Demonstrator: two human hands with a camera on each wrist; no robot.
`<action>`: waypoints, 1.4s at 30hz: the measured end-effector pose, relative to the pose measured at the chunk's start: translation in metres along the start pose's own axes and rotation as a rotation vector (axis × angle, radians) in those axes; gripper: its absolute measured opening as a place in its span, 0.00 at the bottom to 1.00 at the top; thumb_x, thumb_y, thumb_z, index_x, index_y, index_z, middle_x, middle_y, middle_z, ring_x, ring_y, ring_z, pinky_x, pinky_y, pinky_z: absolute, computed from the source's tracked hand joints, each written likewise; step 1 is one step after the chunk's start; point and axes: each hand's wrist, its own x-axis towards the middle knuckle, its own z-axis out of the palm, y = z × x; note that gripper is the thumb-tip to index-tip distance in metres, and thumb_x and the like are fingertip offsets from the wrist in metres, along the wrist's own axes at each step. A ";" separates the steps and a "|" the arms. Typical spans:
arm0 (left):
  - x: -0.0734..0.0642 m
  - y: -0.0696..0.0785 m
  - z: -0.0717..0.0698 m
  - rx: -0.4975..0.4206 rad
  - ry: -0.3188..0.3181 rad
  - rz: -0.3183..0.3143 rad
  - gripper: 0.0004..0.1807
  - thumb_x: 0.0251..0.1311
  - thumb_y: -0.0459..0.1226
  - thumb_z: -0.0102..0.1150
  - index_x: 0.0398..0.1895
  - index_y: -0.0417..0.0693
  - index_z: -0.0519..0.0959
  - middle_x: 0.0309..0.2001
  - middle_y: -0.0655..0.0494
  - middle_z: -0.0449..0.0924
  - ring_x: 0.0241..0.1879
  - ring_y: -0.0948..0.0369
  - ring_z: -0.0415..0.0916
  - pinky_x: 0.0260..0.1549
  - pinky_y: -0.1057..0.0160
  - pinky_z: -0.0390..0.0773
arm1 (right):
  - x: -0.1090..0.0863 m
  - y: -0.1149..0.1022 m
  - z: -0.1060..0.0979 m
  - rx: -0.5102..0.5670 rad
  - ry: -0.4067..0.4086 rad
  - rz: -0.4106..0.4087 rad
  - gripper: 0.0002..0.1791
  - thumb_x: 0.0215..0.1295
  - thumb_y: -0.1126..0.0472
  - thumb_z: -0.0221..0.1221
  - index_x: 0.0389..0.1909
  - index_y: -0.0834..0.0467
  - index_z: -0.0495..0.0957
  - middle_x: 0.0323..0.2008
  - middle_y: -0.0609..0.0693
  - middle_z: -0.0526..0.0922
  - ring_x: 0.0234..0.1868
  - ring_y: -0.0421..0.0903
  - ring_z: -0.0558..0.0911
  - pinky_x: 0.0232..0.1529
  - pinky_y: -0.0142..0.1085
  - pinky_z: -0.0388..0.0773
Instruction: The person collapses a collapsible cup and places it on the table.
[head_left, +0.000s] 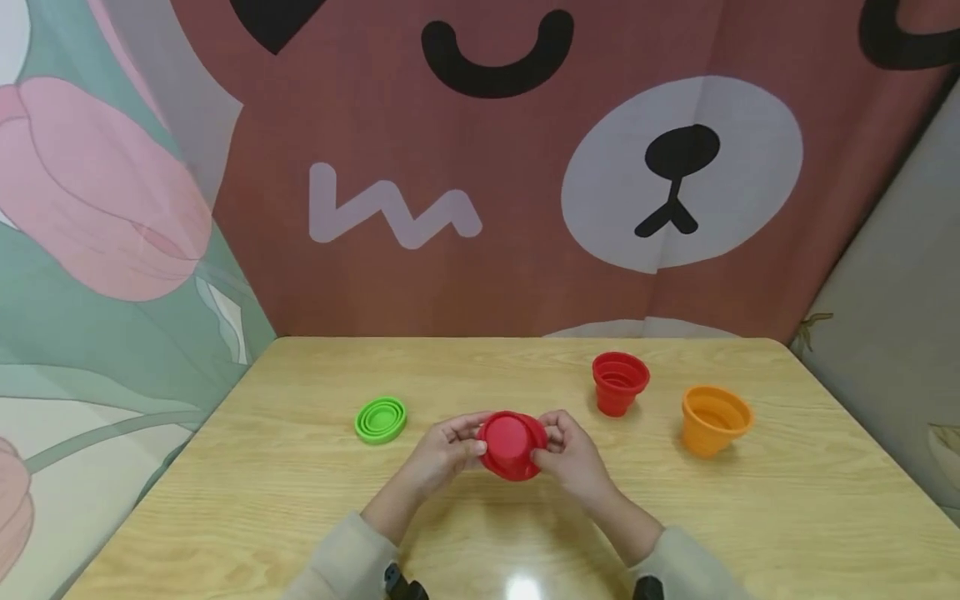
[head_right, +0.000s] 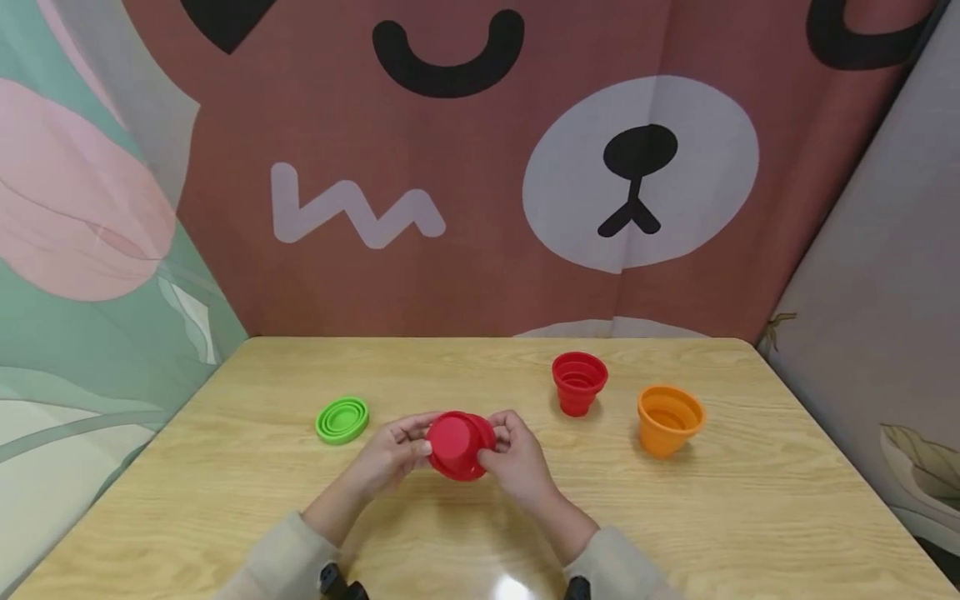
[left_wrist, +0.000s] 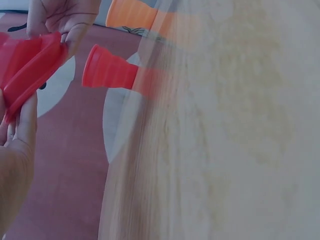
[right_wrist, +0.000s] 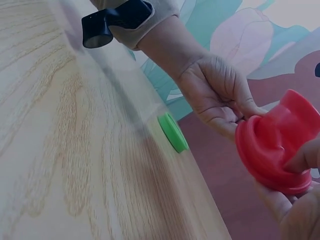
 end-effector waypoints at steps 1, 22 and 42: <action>0.000 0.001 0.000 -0.001 0.000 -0.001 0.24 0.54 0.24 0.48 0.55 0.26 0.59 0.38 0.52 0.75 0.35 0.61 0.75 0.37 0.59 0.74 | 0.000 0.000 0.001 0.002 0.009 -0.001 0.17 0.46 0.81 0.49 0.39 0.70 0.62 0.28 0.54 0.75 0.29 0.44 0.75 0.30 0.31 0.74; 0.001 0.009 -0.003 -0.090 -0.163 0.045 0.21 0.59 0.23 0.38 0.56 0.42 0.65 0.42 0.52 0.70 0.40 0.61 0.70 0.41 0.61 0.72 | 0.000 0.003 -0.021 0.421 -0.368 -0.153 0.13 0.56 0.75 0.47 0.42 0.61 0.64 0.34 0.48 0.75 0.36 0.40 0.75 0.40 0.33 0.73; 0.002 0.028 0.015 0.041 -0.136 -0.027 0.28 0.53 0.33 0.55 0.56 0.34 0.60 0.41 0.50 0.70 0.40 0.59 0.69 0.34 0.66 0.73 | 0.003 -0.016 -0.022 0.335 -0.335 0.015 0.14 0.56 0.72 0.50 0.41 0.58 0.60 0.34 0.50 0.75 0.34 0.43 0.76 0.38 0.34 0.75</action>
